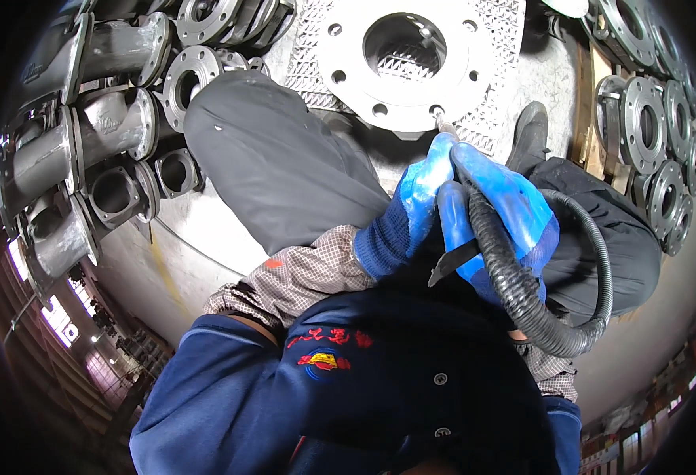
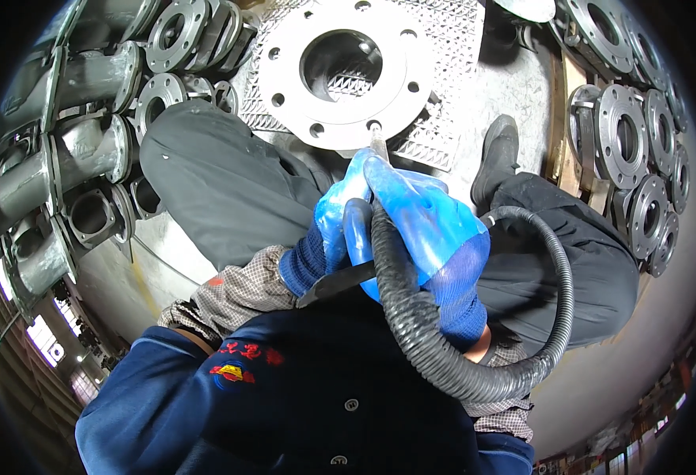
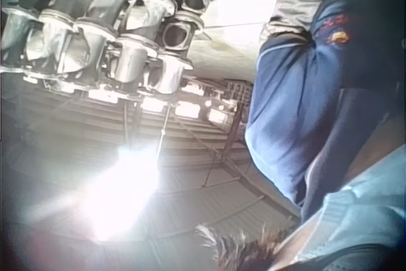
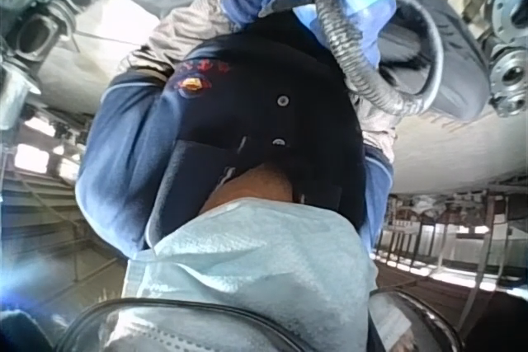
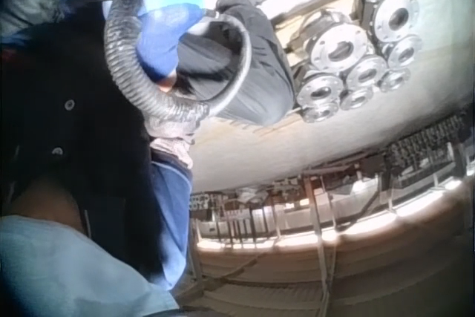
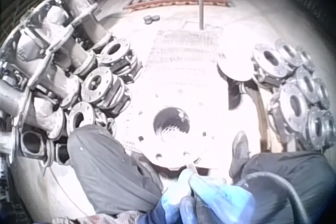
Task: The person handles a metal flange, turns it over, and uses a tool to grind the interior edges and surfaces of the part.
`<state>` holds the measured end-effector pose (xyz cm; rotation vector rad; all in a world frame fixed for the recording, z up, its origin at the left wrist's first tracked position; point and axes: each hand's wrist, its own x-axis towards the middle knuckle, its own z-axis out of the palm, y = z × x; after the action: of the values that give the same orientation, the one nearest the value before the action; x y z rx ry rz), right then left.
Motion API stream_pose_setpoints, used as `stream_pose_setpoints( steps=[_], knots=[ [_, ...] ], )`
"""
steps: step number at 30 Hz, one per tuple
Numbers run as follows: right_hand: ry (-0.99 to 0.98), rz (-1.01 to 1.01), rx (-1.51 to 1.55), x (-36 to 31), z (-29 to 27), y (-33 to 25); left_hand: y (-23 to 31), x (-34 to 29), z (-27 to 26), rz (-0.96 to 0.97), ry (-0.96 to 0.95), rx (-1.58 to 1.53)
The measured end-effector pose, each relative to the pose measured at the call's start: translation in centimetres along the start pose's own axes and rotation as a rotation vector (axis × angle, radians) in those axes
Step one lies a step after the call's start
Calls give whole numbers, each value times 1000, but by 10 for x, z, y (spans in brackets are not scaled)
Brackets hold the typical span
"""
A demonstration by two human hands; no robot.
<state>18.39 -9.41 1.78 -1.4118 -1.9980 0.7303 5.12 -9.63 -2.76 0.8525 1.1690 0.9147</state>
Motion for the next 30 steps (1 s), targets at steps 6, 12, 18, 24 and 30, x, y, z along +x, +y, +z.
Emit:
stream_pose_setpoints(
  steps=[6,12,18,24,30],
  knots=[
    [50,262,171,47,-19,-67,-16,16,-11,21,-212,-481],
    [154,490,609,23,-30,-33,-5,31,3,-224,-639,-1423],
    [-167,738,749,14,-31,-21,53,48,-18,92,-325,-544],
    [38,561,681,56,-59,-33,55,68,-60,674,74,523],
    [-192,-227,0,101,-34,16,72,56,-72,699,-89,559]
  ],
)
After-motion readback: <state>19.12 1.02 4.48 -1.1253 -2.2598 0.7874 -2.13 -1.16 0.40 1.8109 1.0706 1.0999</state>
